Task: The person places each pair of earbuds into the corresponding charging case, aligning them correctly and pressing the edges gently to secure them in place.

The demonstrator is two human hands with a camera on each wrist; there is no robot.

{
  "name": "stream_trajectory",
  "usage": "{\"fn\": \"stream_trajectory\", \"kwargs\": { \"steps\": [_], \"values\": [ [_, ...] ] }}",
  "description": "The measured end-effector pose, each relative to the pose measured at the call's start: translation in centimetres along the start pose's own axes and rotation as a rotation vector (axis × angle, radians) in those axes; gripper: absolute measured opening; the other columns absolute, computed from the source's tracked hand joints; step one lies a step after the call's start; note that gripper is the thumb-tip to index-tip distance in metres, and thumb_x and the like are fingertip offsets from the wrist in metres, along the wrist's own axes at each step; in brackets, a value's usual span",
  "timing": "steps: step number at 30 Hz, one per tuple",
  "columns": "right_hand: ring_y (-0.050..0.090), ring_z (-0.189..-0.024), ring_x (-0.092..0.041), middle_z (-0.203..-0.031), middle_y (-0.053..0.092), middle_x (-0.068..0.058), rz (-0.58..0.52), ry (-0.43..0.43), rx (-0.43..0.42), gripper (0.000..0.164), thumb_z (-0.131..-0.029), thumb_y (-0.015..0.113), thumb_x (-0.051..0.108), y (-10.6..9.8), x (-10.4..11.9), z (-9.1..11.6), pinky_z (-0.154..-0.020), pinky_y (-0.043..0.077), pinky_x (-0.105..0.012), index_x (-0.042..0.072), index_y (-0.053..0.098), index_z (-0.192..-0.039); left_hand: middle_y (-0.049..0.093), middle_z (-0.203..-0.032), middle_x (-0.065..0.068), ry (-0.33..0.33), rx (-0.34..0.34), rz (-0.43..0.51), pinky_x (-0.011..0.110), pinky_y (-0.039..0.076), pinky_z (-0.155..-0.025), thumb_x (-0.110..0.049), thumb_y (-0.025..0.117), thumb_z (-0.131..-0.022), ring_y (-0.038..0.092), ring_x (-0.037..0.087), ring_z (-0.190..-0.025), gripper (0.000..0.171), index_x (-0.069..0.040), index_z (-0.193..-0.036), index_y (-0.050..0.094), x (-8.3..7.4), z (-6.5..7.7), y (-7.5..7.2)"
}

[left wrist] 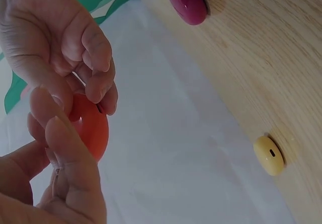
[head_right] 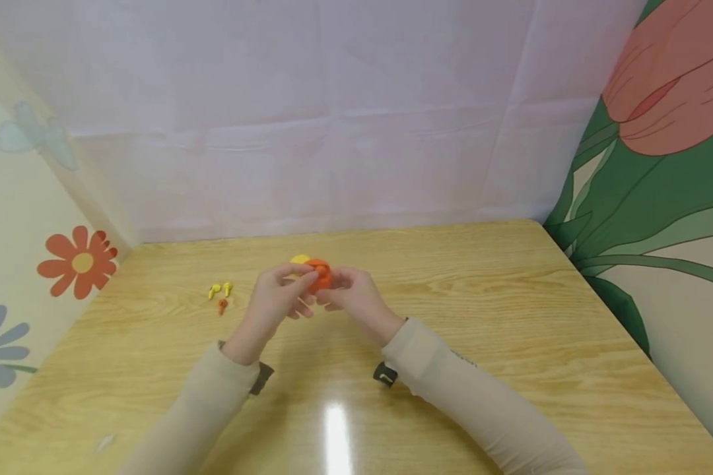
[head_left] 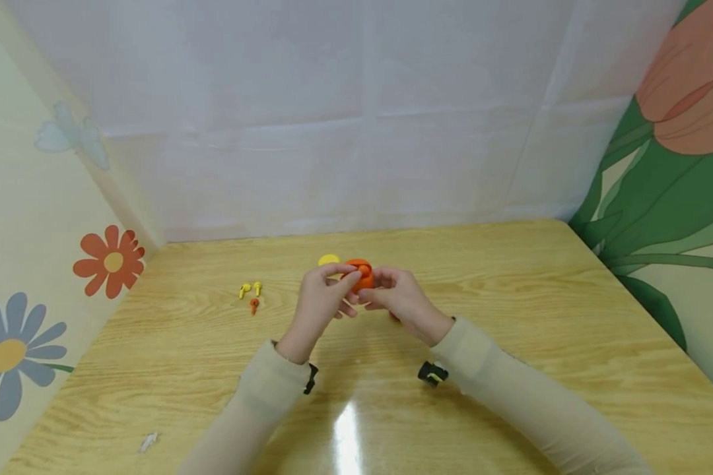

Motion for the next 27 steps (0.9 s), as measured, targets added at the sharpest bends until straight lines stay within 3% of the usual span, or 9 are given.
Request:
{"fn": "stream_trajectory", "kwargs": {
  "steps": [8, 16, 27],
  "values": [
    [0.067, -0.087, -0.02, -0.103, 0.066, -0.013, 0.001, 0.009, 0.002, 0.026, -0.092, 0.065, 0.001, 0.0, -0.1, -0.1, -0.081, 0.055, -0.039, -0.008, 0.059, -0.115, 0.066, -0.07, 0.019, -0.009, -0.002, -0.028, 0.024, 0.043, -0.042, -0.018, 0.065, -0.095, 0.059, 0.014, -0.043, 0.021, -0.003, -0.11, 0.069, 0.3, 0.1, -0.1],
    [0.068, -0.085, -0.019, -0.103, 0.066, -0.014, -0.004, 0.021, -0.007, 0.026, -0.092, 0.064, 0.0, 0.0, -0.2, -0.2, -0.081, 0.055, -0.038, -0.009, 0.058, -0.115, 0.065, -0.064, 0.011, -0.003, -0.015, -0.009, 0.023, 0.043, -0.042, -0.019, 0.065, -0.095, 0.06, 0.014, -0.043, 0.024, -0.002, -0.112, 0.068, 0.4, 0.2, -0.5],
    [0.067, -0.083, -0.017, -0.107, 0.065, -0.018, 0.004, 0.038, -0.023, 0.029, -0.091, 0.065, 0.0, -0.2, -0.1, -0.1, -0.08, 0.056, -0.037, -0.01, 0.057, -0.117, 0.06, -0.059, 0.003, -0.076, -0.079, 0.033, 0.022, 0.043, -0.043, -0.019, 0.063, -0.096, 0.059, 0.012, -0.043, 0.027, -0.001, -0.116, 0.065, 2.3, 0.8, -3.7]
  ]
}}
Point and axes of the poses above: each hand's wrist, its own z-axis away from the middle knuckle, its own y-axis out of the palm, x = y × z, the point moved 6 cm from there along -z, towards the middle knuckle
